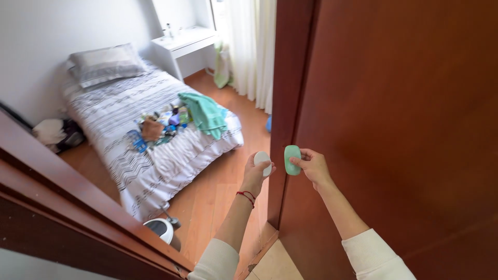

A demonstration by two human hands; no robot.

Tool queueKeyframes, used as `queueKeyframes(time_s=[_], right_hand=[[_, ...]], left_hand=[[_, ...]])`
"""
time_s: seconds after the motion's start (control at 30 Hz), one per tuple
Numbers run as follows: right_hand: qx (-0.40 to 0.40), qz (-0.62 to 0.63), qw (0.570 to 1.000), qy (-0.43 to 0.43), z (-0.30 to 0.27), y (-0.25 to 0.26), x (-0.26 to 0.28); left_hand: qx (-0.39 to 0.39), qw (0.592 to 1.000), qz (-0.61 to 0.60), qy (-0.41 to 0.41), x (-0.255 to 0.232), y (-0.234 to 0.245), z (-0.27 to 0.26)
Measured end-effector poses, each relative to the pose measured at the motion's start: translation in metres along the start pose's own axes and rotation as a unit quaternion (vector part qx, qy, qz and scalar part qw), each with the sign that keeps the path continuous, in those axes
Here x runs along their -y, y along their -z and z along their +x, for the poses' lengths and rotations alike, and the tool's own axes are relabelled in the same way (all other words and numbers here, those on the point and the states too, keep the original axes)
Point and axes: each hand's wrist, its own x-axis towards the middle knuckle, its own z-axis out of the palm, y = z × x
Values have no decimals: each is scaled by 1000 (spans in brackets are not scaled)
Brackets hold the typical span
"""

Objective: The person moves between a bedroom and a bathroom, handling a towel and small containers, then repeatedly wets a white cloth at the sink and wipes a wall-mounted soap dish. The person wrings the cloth multiple times and continues wiping the same fixture.

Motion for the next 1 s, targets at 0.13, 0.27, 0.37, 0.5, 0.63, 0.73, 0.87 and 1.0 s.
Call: queueKeyframes(time_s=[0.13, 0.27, 0.37, 0.5, 0.63, 0.73, 0.87, 1.0], right_hand=[[58, 11, 998, 1, 27, -33, 1], [110, 21, 994, 8, 65, -70, -10], [126, 40, 991, 1, 89, -102, -7], [134, 43, 990, 14, 129, -141, -16], [141, 48, 989, 7, 176, -174, -20], [140, 57, 988, -6, 209, -193, -26], [137, 46, 989, -30, 243, -214, -42], [144, 33, 988, -46, 276, -244, -52]], left_hand=[[-45, 998, -7, -46, -13, 49, 10], [-115, 991, -13, -65, -32, 83, 23], [-146, 986, 21, -84, -45, 102, 42], [-133, 986, 29, -94, -59, 125, 82], [-141, 984, 35, -107, -78, 152, 135], [-145, 983, 52, -103, -87, 175, 173], [-139, 984, 68, -83, -84, 201, 205], [-192, 973, 72, -105, -89, 214, 238]])
